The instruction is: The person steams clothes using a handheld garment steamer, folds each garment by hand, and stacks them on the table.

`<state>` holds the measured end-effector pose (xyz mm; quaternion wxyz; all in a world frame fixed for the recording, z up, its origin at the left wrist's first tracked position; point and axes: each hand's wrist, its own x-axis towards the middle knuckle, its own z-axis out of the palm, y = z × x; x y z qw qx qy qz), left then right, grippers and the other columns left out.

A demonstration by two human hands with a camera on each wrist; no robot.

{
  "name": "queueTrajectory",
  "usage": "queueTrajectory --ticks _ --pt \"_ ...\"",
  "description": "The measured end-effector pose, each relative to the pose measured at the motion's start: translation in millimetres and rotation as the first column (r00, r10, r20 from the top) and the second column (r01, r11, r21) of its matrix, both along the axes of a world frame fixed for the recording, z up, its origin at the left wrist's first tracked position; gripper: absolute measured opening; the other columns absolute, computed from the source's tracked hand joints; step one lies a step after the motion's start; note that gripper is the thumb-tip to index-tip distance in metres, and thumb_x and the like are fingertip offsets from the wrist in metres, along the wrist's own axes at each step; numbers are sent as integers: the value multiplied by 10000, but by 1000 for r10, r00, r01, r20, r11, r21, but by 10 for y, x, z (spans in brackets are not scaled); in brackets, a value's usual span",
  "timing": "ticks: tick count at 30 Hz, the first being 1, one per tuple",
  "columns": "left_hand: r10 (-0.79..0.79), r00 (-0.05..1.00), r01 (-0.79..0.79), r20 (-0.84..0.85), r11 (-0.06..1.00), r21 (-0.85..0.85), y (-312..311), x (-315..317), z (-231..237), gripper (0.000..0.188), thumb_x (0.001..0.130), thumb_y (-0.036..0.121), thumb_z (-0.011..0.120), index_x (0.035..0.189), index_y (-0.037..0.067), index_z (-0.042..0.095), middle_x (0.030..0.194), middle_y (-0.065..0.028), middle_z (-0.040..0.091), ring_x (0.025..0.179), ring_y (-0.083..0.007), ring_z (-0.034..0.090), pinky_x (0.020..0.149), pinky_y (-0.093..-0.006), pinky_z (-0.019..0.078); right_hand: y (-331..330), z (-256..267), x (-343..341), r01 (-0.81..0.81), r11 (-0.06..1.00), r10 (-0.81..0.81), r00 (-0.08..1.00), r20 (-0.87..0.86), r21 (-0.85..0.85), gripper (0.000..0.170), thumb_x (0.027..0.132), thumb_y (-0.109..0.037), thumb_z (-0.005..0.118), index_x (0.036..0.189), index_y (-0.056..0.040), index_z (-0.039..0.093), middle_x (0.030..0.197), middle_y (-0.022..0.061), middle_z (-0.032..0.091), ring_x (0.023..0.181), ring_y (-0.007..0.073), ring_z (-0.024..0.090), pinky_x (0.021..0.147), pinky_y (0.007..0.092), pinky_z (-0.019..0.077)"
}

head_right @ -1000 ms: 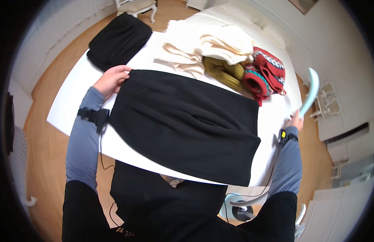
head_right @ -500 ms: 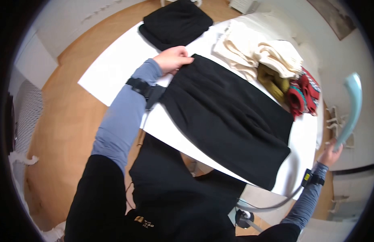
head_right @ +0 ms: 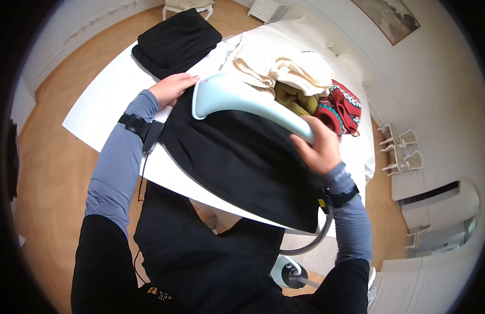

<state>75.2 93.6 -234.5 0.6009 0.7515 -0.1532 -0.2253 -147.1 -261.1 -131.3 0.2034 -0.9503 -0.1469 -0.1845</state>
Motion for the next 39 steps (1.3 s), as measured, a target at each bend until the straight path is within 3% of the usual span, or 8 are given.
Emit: queueTrajectory --ticks 2,5,7,10,20,26,34,39 --pt "-8 998 8 59 1000 1 13 14 -58 525 1003 469 562 1305 45 624 785 -43 575 515 -131 466 485 -283 384 103 -33 68 8 998 -10 999 -37 -59 434 873 -189 782 1220 23 632 1023 212 718 956 315 725 859 362 548" --pt "-89 991 84 100 995 56 19 90 -139 487 991 340 618 1346 8 581 898 -83 657 637 -153 599 585 -284 493 130 -7 55 84 993 -95 986 -140 -83 511 886 -277 788 1284 3 630 1094 221 724 1027 324 725 902 368 552" --pt "-168 986 158 -12 951 -266 -13 82 -210 528 939 176 698 1385 -41 517 1093 -150 698 904 -191 690 803 -285 559 47 21 4 114 990 -126 981 -145 -87 514 884 -285 794 1283 -3 635 1086 218 728 1017 316 730 896 368 555" --pt "-149 986 158 68 977 -144 5 55 -167 488 911 9 694 1349 -54 489 1161 -156 699 1056 -204 685 941 -305 556 -172 71 -138 191 976 -206 966 -156 -104 518 879 -298 804 1281 -14 644 1063 212 737 989 299 741 880 369 561" --pt "-157 988 152 -2 963 -221 6 -13 -115 510 886 0 688 1355 -29 490 1171 -163 686 1044 -208 682 930 -300 544 -1245 50 -1172 444 857 -452 892 34 -261 537 850 -368 821 1239 -26 678 988 195 753 839 308 749 792 371 582" --pt "-138 990 134 -11 974 -180 -19 -44 -72 476 908 -12 653 1353 -9 484 1138 -141 697 1018 -183 683 937 -300 536 -1535 196 -1934 682 699 -707 705 -63 -213 501 845 -311 835 1212 -1 692 954 201 753 832 252 751 779 342 575" --pt "-117 993 117 8 984 -135 -1 -10 -115 479 910 43 686 1348 -10 497 1098 -119 705 979 -164 688 897 -271 542 -1316 332 -2276 605 796 -605 796 -3 -17 395 848 -170 815 1172 23 698 929 121 748 833 135 697 773 290 556" --pt "-95 994 92 -50 995 -48 -10 -78 11 506 921 87 699 1374 0 492 1146 -109 712 1022 -151 696 854 -255 555 -860 389 -1925 328 916 -338 941 -5 -230 423 775 -154 843 1155 -22 712 914 177 729 804 321 715 762 358 554"
